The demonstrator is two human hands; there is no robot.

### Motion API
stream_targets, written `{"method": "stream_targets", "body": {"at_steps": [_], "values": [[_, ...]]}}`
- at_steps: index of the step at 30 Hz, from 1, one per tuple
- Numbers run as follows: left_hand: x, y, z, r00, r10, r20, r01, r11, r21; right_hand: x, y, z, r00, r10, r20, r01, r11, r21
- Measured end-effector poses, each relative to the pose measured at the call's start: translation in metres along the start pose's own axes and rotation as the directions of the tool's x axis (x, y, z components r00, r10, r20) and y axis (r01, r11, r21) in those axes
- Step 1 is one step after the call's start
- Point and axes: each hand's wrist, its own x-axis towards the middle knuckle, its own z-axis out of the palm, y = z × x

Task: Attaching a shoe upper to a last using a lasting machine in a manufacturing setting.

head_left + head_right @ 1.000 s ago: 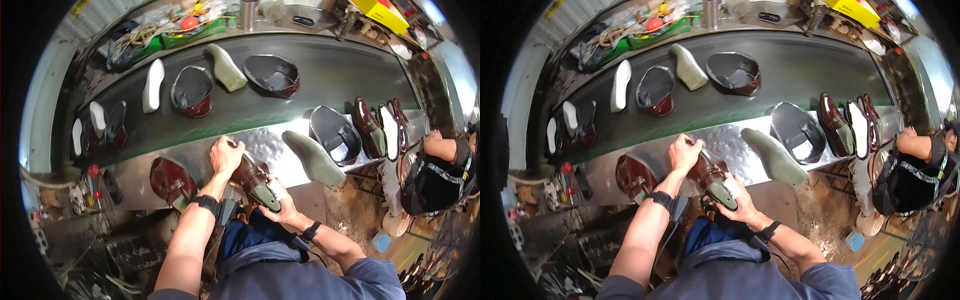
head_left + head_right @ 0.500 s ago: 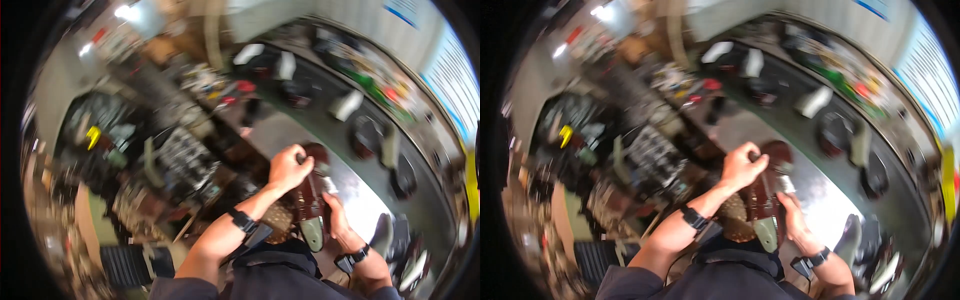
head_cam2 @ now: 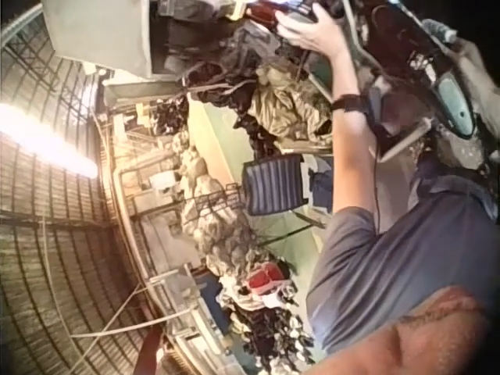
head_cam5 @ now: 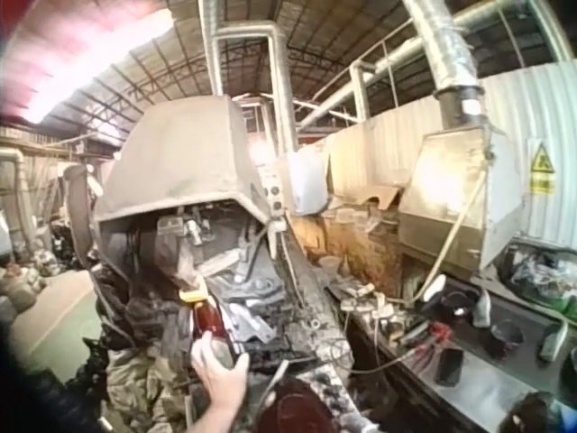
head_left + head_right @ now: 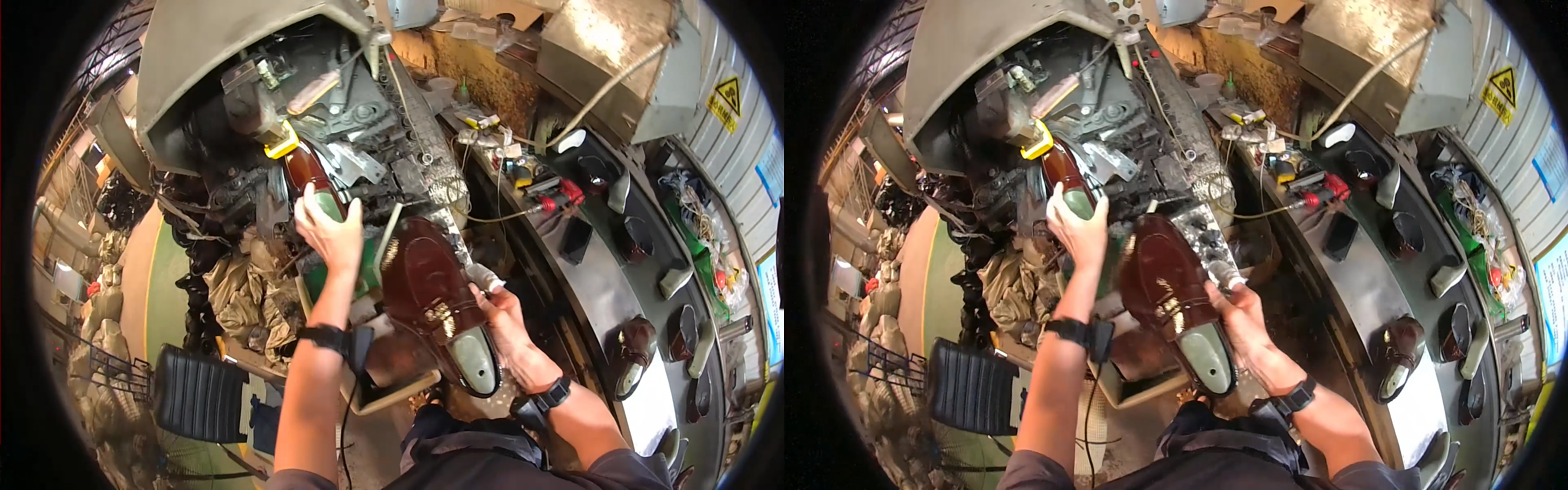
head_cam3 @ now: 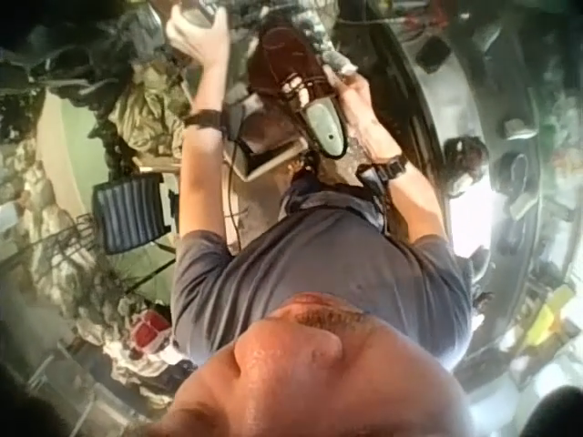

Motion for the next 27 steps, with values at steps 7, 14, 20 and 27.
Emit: {"method": "stream_targets", "body": {"at_steps": [7,14,20,27], "values": [[0.02,-0.081,0.013,0.923,-0.174,0.344,0.332,0.813,-0.479,0.065,0.016,0.111,0.999,0.011,0.04,-0.011,1.0,0.003],[-0.015,-0.176,-0.088,0.457,0.027,0.889,0.705,0.599,-0.381,0.12,0.049,0.173,0.998,0.027,0.056,-0.025,0.999,-0.045],[0.017,-0.109,-0.062,0.471,-0.462,0.752,0.85,0.01,-0.526,0.187,0.085,0.195,0.997,0.069,-0.027,-0.069,0.998,0.012],[0.028,-0.135,-0.027,0.38,-0.523,0.763,0.87,-0.077,-0.487,0.218,0.084,0.217,0.997,0.063,-0.037,-0.063,0.998,-0.01]]}}
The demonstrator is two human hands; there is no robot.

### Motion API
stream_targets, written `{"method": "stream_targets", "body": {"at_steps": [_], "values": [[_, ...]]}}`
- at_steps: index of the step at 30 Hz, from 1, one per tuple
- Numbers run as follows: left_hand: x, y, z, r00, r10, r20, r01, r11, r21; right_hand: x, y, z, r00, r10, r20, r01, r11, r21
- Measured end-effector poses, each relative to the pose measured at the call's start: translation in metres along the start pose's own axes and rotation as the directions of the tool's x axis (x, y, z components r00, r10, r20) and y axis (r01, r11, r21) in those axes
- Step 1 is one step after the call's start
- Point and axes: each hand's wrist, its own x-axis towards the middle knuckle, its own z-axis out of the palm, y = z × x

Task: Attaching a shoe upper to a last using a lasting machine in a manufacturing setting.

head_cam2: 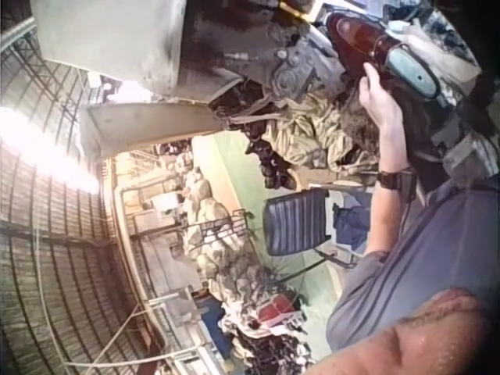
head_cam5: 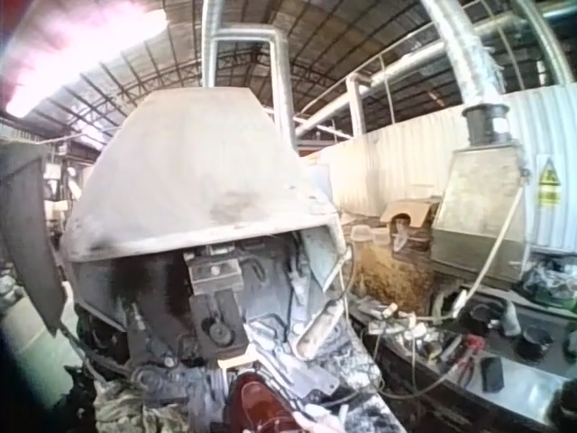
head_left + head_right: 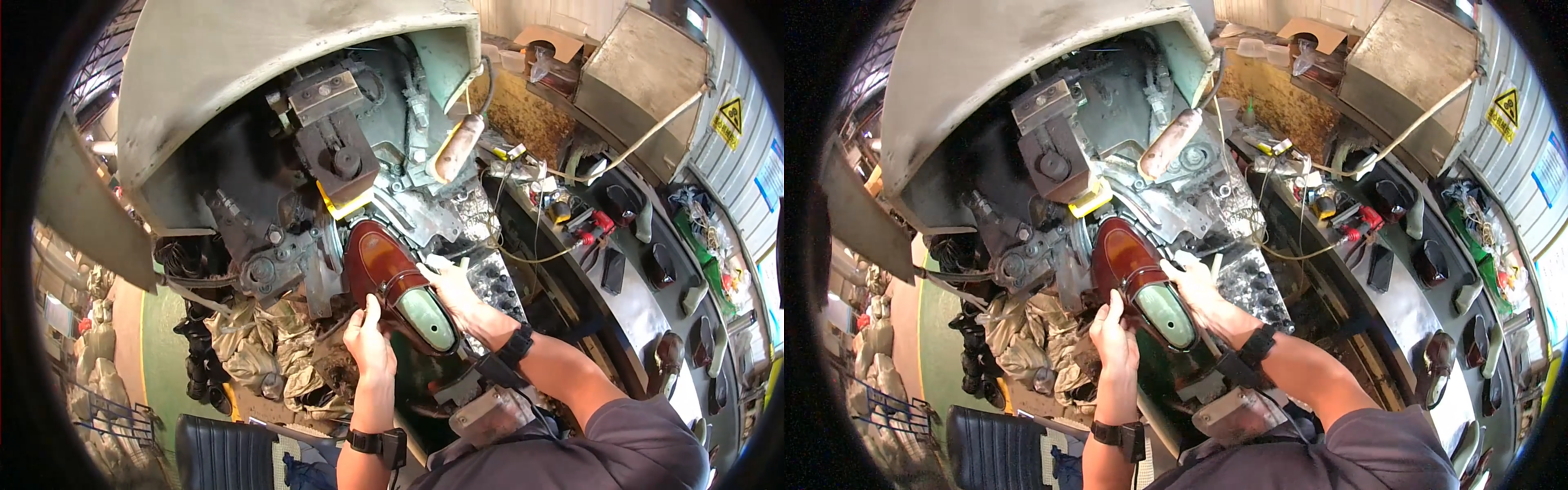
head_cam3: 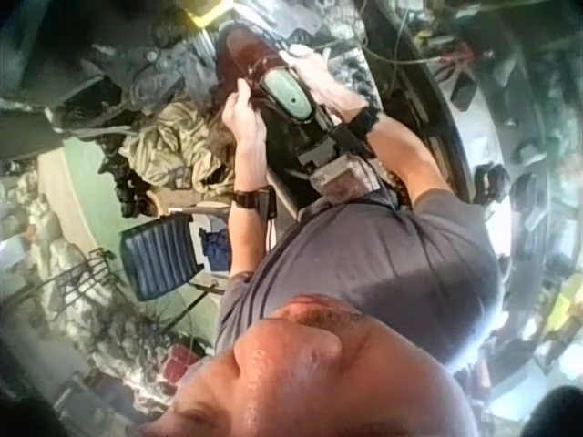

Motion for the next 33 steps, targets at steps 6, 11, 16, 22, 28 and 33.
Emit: {"method": "stream_targets", "body": {"at_steps": [6,11,16,22,28,33], "values": [[0.01,0.002,0.006,0.98,-0.188,-0.066,0.182,0.979,-0.089,0.013,-0.006,0.003,0.998,0.056,0.032,-0.053,0.996,-0.066],[0.017,-0.04,-0.004,0.988,-0.149,-0.035,0.139,0.967,-0.213,0.03,0.009,-0.015,0.991,0.115,0.065,-0.115,0.993,-0.003],[0.027,-0.067,0.019,0.979,-0.086,-0.182,0.016,0.934,-0.356,0.04,0.016,-0.021,0.991,0.035,0.13,-0.004,0.972,-0.236],[0.03,-0.077,0.029,0.95,0.009,-0.313,-0.108,0.948,-0.301,0.046,0.037,-0.029,0.986,-0.068,0.154,0.059,0.996,0.063],[0.029,-0.074,0.029,0.944,-0.003,-0.329,-0.106,0.945,-0.31,0.04,0.03,-0.022,0.987,0.158,-0.017,-0.155,0.981,0.118],[0.027,-0.066,0.034,0.942,-0.052,-0.332,-0.089,0.915,-0.395,0.049,0.036,-0.037,0.976,0.188,0.11,-0.196,0.978,0.073]]}}
